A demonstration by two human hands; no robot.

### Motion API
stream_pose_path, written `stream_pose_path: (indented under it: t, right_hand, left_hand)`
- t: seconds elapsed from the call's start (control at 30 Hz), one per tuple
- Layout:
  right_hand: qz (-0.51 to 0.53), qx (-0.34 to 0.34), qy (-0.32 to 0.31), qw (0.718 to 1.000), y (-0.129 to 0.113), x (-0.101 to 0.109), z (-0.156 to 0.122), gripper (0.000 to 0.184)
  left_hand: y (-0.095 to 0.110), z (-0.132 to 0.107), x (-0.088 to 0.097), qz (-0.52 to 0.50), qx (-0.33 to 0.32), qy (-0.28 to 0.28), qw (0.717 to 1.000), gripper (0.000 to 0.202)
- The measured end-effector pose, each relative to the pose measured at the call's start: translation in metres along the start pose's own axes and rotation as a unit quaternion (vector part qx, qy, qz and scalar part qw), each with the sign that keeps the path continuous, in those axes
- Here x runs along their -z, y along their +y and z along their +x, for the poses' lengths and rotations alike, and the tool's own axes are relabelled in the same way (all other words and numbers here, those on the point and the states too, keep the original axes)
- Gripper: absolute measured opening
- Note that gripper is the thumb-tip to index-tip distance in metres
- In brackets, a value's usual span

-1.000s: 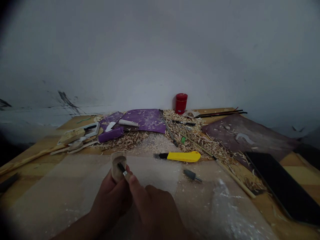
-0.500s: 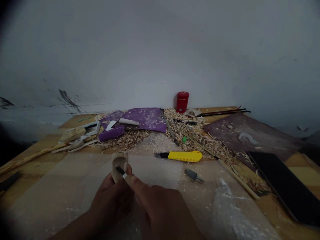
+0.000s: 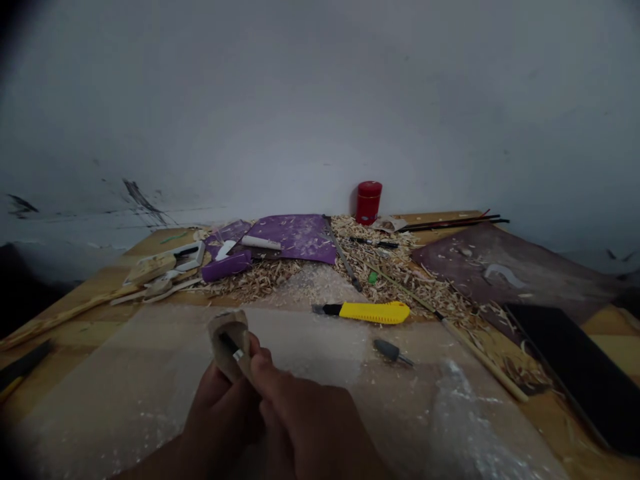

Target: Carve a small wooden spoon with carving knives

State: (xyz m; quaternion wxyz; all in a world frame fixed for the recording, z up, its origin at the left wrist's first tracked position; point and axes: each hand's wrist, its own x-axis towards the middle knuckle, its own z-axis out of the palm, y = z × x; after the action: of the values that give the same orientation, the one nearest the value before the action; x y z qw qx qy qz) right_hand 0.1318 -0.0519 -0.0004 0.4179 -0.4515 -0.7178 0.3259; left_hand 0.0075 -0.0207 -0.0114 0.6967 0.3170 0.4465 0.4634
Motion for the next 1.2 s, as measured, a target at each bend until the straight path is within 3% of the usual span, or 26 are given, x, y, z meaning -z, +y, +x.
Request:
stream_pose_path:
  t: [0.1, 0.23, 0.33, 0.43, 0.57, 0.63, 0.67, 0.7, 0.73, 0.8, 0.83, 0.9, 0.97, 1.03, 1.2]
  right_hand:
    - [0.024, 0.023, 0.013, 0.999, 0.005, 0.006, 0.0, 0.04]
    - [-0.082, 0.045, 0.044, 0.995, 0.01, 0.015, -0.004, 0.038]
    - [-0.129, 0.025, 0.071, 0.989, 0.016, 0.021, -0.002, 0.037]
    - [-0.111, -0.061, 0.077, 0.989, 0.031, 0.022, 0.008, 0.035]
    - [-0.102, -0.122, 0.07, 0.985, 0.049, 0.022, 0.019, 0.039]
    - [-0.111, -0.118, 0.074, 0.984, 0.051, 0.022, 0.019, 0.041]
    - [-0.116, -0.115, 0.077, 0.984, 0.05, 0.022, 0.019, 0.041]
    - [-0.122, -0.113, 0.081, 0.983, 0.049, 0.022, 0.017, 0.041]
    - [-0.128, -0.112, 0.084, 0.982, 0.049, 0.022, 0.016, 0.041]
    - [-0.143, -0.112, 0.082, 0.98, 0.05, 0.021, 0.015, 0.039]
    - [-0.151, -0.114, 0.072, 0.979, 0.051, 0.02, 0.016, 0.037]
    - [-0.166, -0.121, 0.032, 0.978, 0.056, 0.018, 0.017, 0.025]
    - [-0.179, -0.123, -0.027, 0.976, 0.063, 0.015, 0.019, 0.016]
    - [-0.193, -0.125, -0.071, 0.971, 0.068, 0.012, 0.021, 0.019]
    - [-0.211, -0.128, -0.091, 0.965, 0.075, 0.007, 0.021, 0.024]
  left_hand:
    - [0.004, 0.005, 0.005, 0.02, 0.014, -0.01, 1.0, 0.025]
    - [0.009, 0.015, 0.009, 0.044, -0.008, 0.011, 0.999, 0.019]
    - [0.015, 0.023, 0.011, 0.11, -0.016, -0.002, 0.994, 0.013]
    - [0.016, 0.026, 0.01, 0.18, 0.025, -0.051, 0.982, 0.024]
    - [0.008, 0.026, 0.006, 0.239, 0.108, -0.179, 0.948, 0.04]
    - [0.006, 0.031, 0.008, 0.295, 0.084, -0.182, 0.934, 0.043]
    - [0.007, 0.035, 0.011, 0.338, 0.017, -0.133, 0.932, 0.042]
    - [0.01, 0.04, 0.015, 0.39, -0.067, -0.069, 0.916, 0.043]
    - [0.013, 0.046, 0.02, 0.447, -0.167, 0.015, 0.879, 0.044]
    - [0.019, 0.058, 0.031, 0.578, -0.303, 0.101, 0.751, 0.048]
    - [0.021, 0.065, 0.037, 0.636, -0.312, 0.114, 0.696, 0.05]
    - [0.022, 0.076, 0.045, 0.706, -0.279, 0.109, 0.641, 0.054]
    - [0.019, 0.083, 0.049, 0.716, -0.268, 0.111, 0.635, 0.052]
    - [0.016, 0.087, 0.051, 0.717, -0.265, 0.113, 0.635, 0.051]
    - [0.026, 0.089, 0.049, 0.728, -0.255, 0.069, 0.633, 0.05]
